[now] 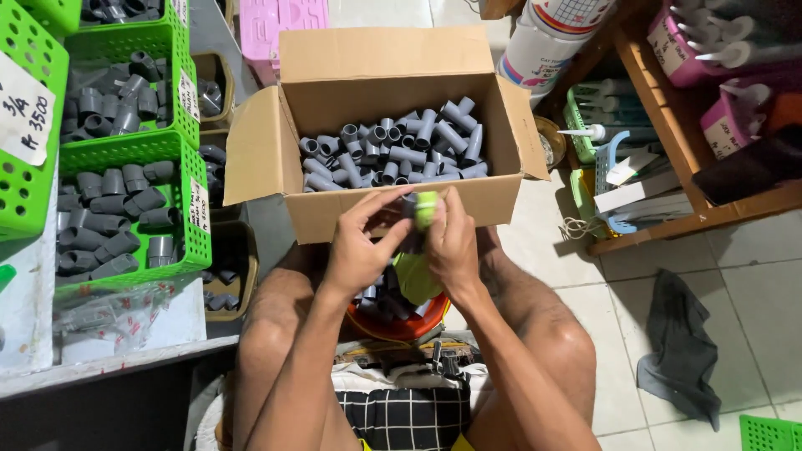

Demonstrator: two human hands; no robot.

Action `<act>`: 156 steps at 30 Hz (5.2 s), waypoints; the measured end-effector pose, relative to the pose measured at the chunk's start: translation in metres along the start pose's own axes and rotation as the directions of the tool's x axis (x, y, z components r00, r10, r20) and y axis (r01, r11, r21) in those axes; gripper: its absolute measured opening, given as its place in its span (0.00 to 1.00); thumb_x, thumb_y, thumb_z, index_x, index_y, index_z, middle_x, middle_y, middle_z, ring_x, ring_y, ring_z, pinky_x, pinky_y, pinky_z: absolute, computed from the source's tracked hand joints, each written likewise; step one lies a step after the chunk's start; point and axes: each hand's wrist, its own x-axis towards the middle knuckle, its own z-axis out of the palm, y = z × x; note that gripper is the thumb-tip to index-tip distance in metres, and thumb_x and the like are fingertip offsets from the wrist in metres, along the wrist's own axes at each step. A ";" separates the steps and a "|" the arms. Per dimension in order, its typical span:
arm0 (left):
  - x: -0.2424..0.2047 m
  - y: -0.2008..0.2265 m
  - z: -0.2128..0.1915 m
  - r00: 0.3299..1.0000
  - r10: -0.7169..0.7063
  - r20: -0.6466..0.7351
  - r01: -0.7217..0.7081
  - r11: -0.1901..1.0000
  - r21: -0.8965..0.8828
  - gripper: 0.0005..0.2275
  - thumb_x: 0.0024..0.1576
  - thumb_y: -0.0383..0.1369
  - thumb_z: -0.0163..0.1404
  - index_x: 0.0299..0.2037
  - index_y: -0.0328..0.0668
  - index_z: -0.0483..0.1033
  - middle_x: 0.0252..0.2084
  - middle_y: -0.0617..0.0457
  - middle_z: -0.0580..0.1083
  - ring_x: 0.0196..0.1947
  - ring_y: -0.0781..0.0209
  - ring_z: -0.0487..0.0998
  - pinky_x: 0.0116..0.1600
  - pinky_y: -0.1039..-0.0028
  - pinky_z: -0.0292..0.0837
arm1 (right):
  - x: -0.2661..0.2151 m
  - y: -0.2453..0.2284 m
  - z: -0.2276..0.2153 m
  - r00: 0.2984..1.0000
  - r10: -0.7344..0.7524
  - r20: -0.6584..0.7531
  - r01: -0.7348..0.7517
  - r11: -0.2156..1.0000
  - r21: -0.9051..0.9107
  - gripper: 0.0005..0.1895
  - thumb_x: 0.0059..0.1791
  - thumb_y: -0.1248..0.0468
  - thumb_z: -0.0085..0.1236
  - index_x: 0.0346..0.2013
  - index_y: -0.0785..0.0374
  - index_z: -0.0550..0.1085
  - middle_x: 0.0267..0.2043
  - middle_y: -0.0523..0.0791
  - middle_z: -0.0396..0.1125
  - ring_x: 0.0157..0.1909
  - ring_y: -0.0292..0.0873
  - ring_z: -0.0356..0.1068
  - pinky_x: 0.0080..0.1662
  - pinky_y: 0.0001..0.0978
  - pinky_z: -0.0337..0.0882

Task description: Cleaning and inspecting PVC pipe fittings by wiping them with a cloth and transferring them from a box to a bucket.

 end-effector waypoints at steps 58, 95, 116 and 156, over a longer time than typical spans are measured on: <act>0.089 -0.083 -0.004 0.926 0.296 0.233 -0.376 0.681 0.629 0.10 0.56 0.30 0.54 0.47 0.39 0.79 0.41 0.39 0.78 0.45 0.37 0.79 0.52 0.53 0.75 | 0.064 0.003 -0.085 0.779 0.362 -0.512 -0.047 0.848 0.528 0.13 0.57 0.54 0.44 0.30 0.52 0.69 0.27 0.35 0.59 0.30 0.29 0.62 0.39 0.21 0.67; 0.007 -0.045 0.001 0.981 -0.076 -0.177 0.081 0.996 0.023 0.05 0.54 0.24 0.54 0.35 0.40 0.69 0.49 0.45 0.72 0.46 0.50 0.78 0.44 0.68 0.80 | 0.037 -0.015 -0.013 0.989 0.135 -0.055 -0.076 0.799 0.596 0.14 0.58 0.62 0.48 0.57 0.60 0.70 0.43 0.45 0.71 0.42 0.35 0.68 0.50 0.33 0.74; -0.001 -0.035 0.008 0.994 -0.053 -0.090 0.016 0.926 -0.377 0.32 0.50 0.10 0.49 0.66 0.39 0.60 0.52 0.46 0.69 0.48 0.62 0.73 0.53 0.73 0.75 | 0.029 -0.037 -0.013 0.965 -0.167 0.204 0.149 0.984 0.099 0.16 0.53 0.59 0.52 0.53 0.60 0.68 0.45 0.54 0.65 0.48 0.62 0.71 0.47 0.54 0.73; 0.008 -0.023 0.004 0.988 0.145 -0.053 -0.133 0.973 0.187 0.10 0.54 0.33 0.62 0.44 0.44 0.79 0.35 0.54 0.78 0.36 0.59 0.82 0.42 0.71 0.81 | 0.032 0.042 0.010 0.997 -0.032 -0.074 0.047 0.977 0.208 0.25 0.46 0.36 0.46 0.27 0.54 0.68 0.16 0.42 0.67 0.22 0.39 0.66 0.30 0.31 0.67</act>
